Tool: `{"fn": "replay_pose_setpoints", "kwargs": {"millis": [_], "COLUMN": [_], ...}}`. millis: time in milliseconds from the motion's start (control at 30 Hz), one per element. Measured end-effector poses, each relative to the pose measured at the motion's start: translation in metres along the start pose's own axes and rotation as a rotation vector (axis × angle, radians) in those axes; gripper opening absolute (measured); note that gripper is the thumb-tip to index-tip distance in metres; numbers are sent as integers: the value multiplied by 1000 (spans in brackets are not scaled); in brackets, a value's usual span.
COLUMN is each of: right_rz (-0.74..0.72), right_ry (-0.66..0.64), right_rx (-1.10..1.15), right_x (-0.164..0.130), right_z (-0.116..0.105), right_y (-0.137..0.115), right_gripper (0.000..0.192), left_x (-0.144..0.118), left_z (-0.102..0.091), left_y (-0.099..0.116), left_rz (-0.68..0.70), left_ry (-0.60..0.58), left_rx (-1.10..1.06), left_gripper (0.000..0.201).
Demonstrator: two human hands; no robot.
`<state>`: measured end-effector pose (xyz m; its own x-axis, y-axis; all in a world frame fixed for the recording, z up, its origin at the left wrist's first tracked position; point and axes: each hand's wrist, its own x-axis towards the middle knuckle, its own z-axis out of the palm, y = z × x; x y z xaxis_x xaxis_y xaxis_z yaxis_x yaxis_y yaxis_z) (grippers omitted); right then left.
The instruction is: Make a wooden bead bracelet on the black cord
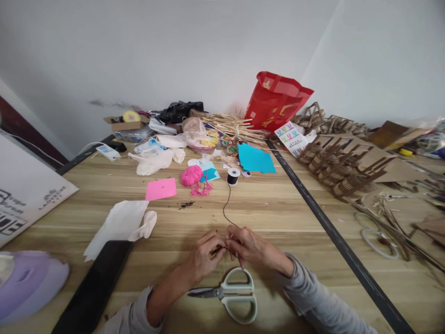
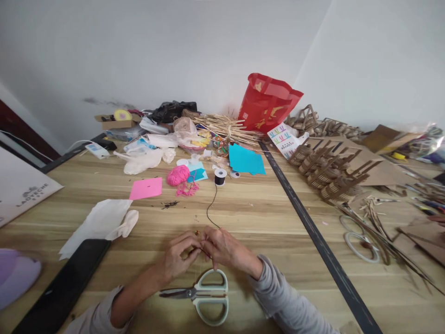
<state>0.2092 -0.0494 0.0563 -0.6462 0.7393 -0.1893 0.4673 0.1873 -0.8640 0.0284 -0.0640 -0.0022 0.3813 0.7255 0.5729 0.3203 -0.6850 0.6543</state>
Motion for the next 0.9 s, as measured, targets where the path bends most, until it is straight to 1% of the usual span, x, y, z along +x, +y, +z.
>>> {"fn": "replay_pose_setpoints", "kwargs": {"millis": [167, 333, 433, 500, 600, 667, 767, 900], "right_rz": [4, 3, 24, 0, -55, -54, -39, -62], "right_ry": [2, 8, -38, -22, 95, 143, 156, 168], "right_rx": [4, -63, -40, -82, -237, -295, -312, -335], "right_x": [1, 1, 1, 1, 2, 2, 2, -2], "right_z": [1, 3, 5, 6, 7, 7, 5, 2], "right_y": [2, 2, 1, 0, -1, -1, -1, -4], "right_gripper": [12, 14, 14, 15, 13, 10, 8, 9], "left_x": [-3, -3, -3, -4, -5, -4, -3, 1], "left_z": [-3, -3, -3, -3, -3, -3, -2, -1], "left_y": [2, 6, 8, 8, 7, 6, 5, 5], "left_rz": [69, 122, 161, 159, 108, 75, 29, -60], "left_ry": [-100, -112, -96, -88, -85, -66, -23, 51], "left_rx": [173, 348, 381, 383, 369, 338, 228, -3], "left_gripper": [15, 17, 16, 16, 16, 15, 12, 9]}}
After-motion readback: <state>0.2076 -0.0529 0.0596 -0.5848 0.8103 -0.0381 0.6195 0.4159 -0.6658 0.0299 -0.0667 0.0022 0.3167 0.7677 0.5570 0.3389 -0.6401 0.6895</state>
